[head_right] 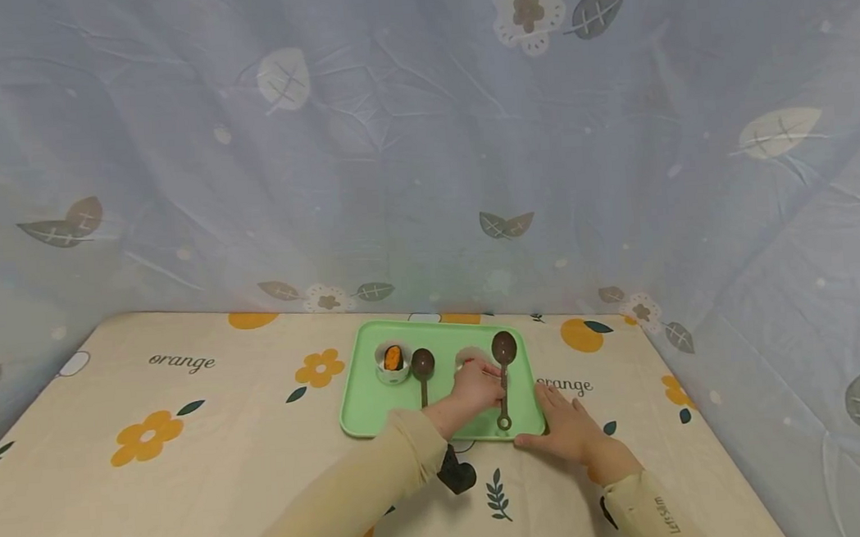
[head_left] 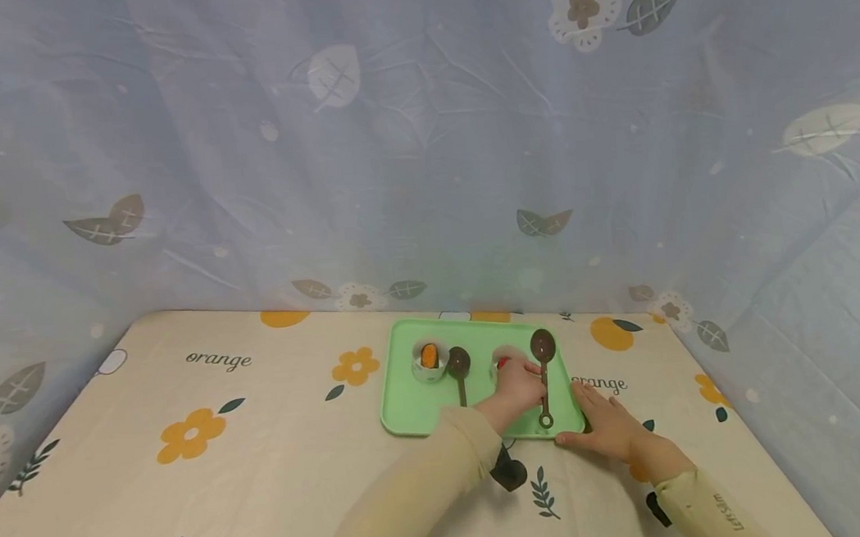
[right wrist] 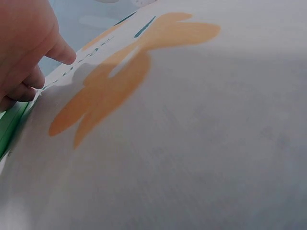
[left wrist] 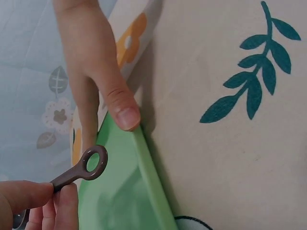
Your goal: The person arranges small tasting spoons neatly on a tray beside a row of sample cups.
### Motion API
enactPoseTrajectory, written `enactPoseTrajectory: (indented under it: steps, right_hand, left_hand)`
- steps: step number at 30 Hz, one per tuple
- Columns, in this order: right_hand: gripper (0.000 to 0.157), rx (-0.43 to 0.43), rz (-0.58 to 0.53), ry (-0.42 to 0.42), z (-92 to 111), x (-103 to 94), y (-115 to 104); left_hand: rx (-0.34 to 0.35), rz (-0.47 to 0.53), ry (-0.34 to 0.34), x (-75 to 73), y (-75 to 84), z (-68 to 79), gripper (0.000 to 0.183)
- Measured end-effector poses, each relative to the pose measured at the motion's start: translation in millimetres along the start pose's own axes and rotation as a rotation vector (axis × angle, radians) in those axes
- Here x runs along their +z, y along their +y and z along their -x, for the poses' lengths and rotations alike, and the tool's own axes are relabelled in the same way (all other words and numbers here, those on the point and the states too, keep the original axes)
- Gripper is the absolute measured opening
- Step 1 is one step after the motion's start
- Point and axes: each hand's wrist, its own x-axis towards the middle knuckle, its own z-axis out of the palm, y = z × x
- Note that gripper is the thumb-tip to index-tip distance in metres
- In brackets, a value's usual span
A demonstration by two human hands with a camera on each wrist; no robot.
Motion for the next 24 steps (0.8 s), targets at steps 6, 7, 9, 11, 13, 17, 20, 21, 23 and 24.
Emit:
enactPoseTrajectory:
  steps: [6,7,9,11,13,17,20,21,23,24]
  right_hand:
    - [0.103,-0.026,-0.012,0.026,-2,4.8,5]
    - [0.103,-0.032,-0.012,0.031,-2,5.3,5]
    - [0.103,-0.035,-0.018,0.035,-2,6.1,5]
    - [0.103,-0.031,-0.02,0.034,-2,6.2,5]
    - [0.103,-0.027,-0.019,0.031,-2,5.4,4]
    - [0.103,-0.017,-0.012,0.022,-2,4.2,3]
    - [0.103,-0.012,-0.012,0.021,-2,3.7,3]
    - [0.103,-0.015,-0.011,0.023,-2,3.6,3]
    - [0.103,-0.019,-0.019,0.027,-2,3.6,3]
    - [0.102,-0.018,-0.018,0.028,-2,3.9,3]
  left_hand:
    - [0.069,-0.074,0.004,2.3,-2.3,2.4,0.014]
    - [0.078,-0.083,0.004,2.7,-2.7,2.5,0.014]
    - [0.091,-0.101,0.009,4.1,-3.9,2.2,0.015]
    - [0.097,-0.113,0.012,5.8,-5.0,1.8,0.016]
    - [0.103,-0.12,0.015,7.1,-5.6,1.9,0.018]
    - [0.119,-0.129,0.028,9.8,-6.9,1.9,0.017]
    - [0.138,-0.141,0.043,11.9,-8.2,2.1,0.016]
    - [0.14,-0.144,0.048,12.4,-8.4,2.2,0.015]
    - [0.145,-0.144,0.051,13.2,-8.4,2.2,0.015]
    - [0.144,-0.144,0.052,13.5,-8.4,2.3,0.014]
